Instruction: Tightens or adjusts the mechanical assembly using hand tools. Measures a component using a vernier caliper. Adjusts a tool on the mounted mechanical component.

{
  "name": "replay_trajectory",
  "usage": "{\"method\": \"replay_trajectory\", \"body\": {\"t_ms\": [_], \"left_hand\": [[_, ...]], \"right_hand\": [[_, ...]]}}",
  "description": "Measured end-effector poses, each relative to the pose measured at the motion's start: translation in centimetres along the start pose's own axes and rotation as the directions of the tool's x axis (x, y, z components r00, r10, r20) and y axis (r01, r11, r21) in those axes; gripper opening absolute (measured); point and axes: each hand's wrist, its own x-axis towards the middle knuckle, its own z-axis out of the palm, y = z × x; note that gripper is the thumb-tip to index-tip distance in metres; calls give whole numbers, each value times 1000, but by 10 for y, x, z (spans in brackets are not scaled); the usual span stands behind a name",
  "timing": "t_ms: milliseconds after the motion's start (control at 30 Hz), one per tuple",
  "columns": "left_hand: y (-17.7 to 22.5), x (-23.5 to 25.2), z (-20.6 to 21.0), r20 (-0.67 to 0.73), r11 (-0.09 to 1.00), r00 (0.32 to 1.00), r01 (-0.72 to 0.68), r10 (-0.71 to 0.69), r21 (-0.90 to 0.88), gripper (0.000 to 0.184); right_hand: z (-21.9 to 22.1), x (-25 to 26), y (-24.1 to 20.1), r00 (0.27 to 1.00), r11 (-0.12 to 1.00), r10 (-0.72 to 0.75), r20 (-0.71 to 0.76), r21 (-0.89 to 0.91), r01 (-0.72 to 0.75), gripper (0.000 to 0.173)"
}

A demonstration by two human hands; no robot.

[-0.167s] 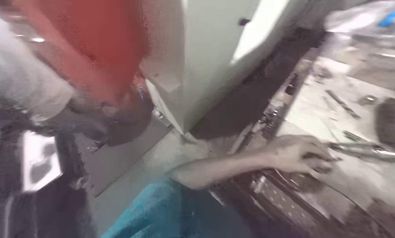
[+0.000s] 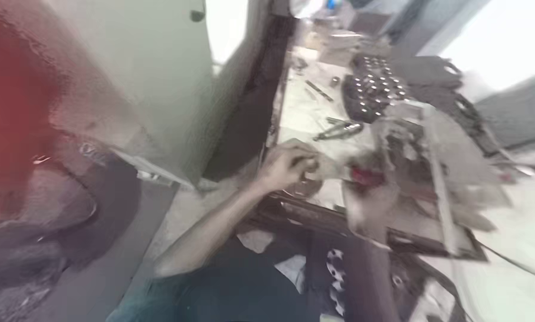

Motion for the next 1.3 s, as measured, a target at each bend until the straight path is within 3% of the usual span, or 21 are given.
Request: {"method": "replay_trajectory", "body": {"t_ms": [100, 200, 300, 400, 533, 600, 767, 967, 1067, 1200, 1267, 1300], "left_hand": [[-2, -5, 1, 13, 1000, 1000, 18, -18, -2, 14], [-3, -2, -2, 8, 1000, 1000, 4, -4, 0, 14], [-6, 1, -2, -4, 999, 1000, 17, -17, 37, 14], [-6, 0, 0, 3, 997, 999, -32, 32, 73, 15], [1, -7, -3, 36, 991, 999, -30, 25, 128, 16], [-3, 1, -5, 7, 989, 999, -50, 50, 137, 16], [-1, -2, -3, 17, 986, 1000, -29, 27, 165, 16], [-2, -6, -6, 37, 984, 999, -28, 22, 176, 20], [0, -1, -6, 5, 984, 1000, -24, 23, 178, 18], [1, -3, -1, -56, 976, 998, 0, 13, 217, 15], [4, -4, 0, -73, 966, 997, 7, 12, 260, 17], [4, -5, 0, -82, 960, 997, 10, 13, 280, 18]], "right_hand": [[-19, 6, -3, 989, 990, 122, -78, 86, -115, 32], [-20, 10, 1, 966, 982, 188, -179, 58, -181, 39], [-9, 30, 1, 992, 992, 118, -44, 58, -116, 31], [-15, 32, -4, 983, 980, 181, 40, 74, -183, 30], [-20, 14, -11, 967, 967, 254, -2, -6, -254, 38], [-7, 31, -9, 974, 974, 223, -32, -37, -225, 31], [7, 75, 0, 958, 959, 266, 110, -129, -252, 26], [10, 88, 10, 938, 935, 332, 98, -167, -313, 34], [58, 117, 15, 921, 891, 389, 23, -263, -370, 41], [98, 133, 38, 868, 730, 475, 146, -617, -295, 57], [126, 128, 62, 781, 592, 570, 255, -787, -175, 59], [139, 125, 76, 692, 522, 650, 313, -846, -107, 59]]}}
